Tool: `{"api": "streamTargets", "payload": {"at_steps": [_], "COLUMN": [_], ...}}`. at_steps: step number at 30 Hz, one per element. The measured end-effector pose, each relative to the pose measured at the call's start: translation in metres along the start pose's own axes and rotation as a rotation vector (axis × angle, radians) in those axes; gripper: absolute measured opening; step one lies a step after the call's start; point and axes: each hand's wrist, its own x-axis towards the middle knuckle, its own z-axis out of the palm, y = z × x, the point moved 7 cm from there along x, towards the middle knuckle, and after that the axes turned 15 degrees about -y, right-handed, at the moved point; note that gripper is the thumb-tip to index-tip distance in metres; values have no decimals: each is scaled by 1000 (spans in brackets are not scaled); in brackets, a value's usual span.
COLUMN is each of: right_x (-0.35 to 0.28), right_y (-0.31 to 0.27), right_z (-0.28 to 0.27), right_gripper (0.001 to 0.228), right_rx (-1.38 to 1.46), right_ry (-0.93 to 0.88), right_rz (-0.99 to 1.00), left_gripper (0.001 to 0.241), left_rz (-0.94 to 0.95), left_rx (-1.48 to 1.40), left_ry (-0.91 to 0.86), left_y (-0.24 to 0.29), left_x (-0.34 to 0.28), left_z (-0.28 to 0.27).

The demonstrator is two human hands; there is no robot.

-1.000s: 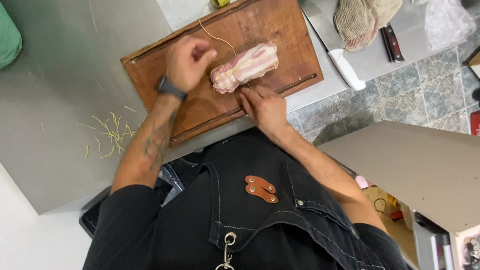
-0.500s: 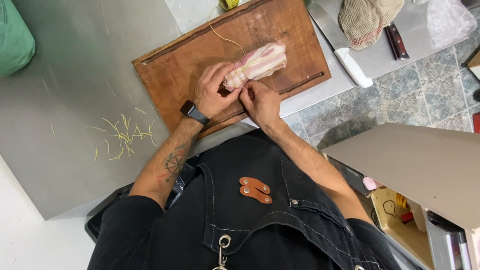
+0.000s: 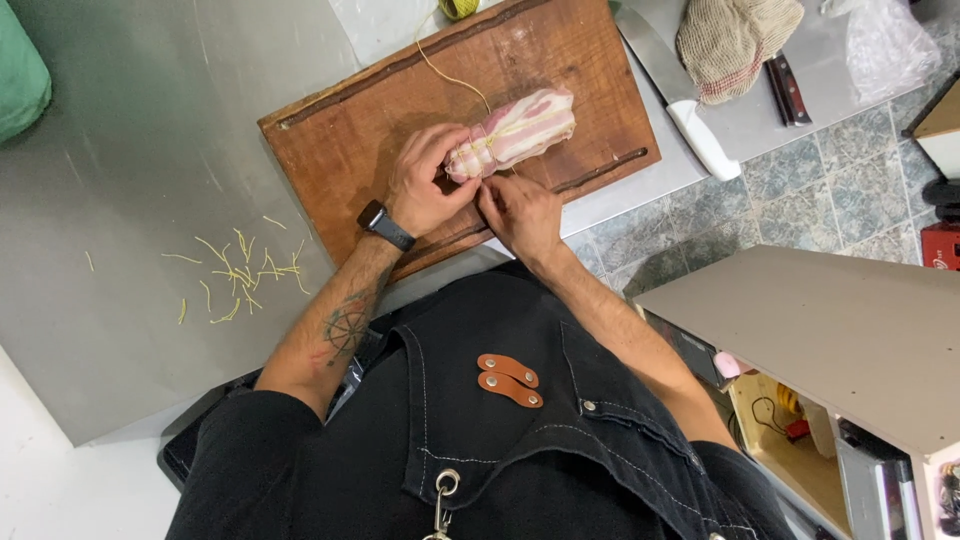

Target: Trussing a piece of meat with kitchen twine to secure its shape for cooking.

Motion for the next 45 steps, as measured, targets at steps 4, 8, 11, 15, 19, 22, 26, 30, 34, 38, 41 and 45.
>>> {"api": "streamTargets", "payload": {"at_steps": [4,8,11,15,19,22,26,30,34,38,41,45], "right_x": [0,0,4,4,-2,-2,3,6,-2,-2,-3,-2], "right_y": [-5,-5,-2,0,-1,1,-3,-8,-7,-4,-5,-3], "right_z": [-22,-22,-19,-14,-7,-1,-4,-9,-2,5,-3,-17], "right_gripper": [5,7,7,4,4,3,4,5,7,6,4,8], "right_rx": [151,102,78,-14,-55,-9,-14,-29,7,-22,22,187], "right_ry": [-21,-34,-34,-16,10,19,23,16,8,-2,-10,29], "right_rz": [25,52,66,63,35,46,48,61,56,28,47,100], "left_gripper": [75,75,68,63,61,62,72,70,69,68,74,85], "left_rz": [27,65,73,82,85,85,102,109,97,99,100,118], "left_rx": [-13,76,139,198,213,220,219,248,206,198,165,135], "left_ry": [-46,-77,-64,-40,-31,-41,-68,-37,-45,-32,-57,-75], "left_y": [-2,8,3,-5,-13,-12,-11,-21,-20,-22,-6,6], "left_x": [-1,3,6,4,0,0,4,-1,-1,-1,0,0], "left_z": [-2,4,9,12,15,14,14,21,22,22,14,7]}}
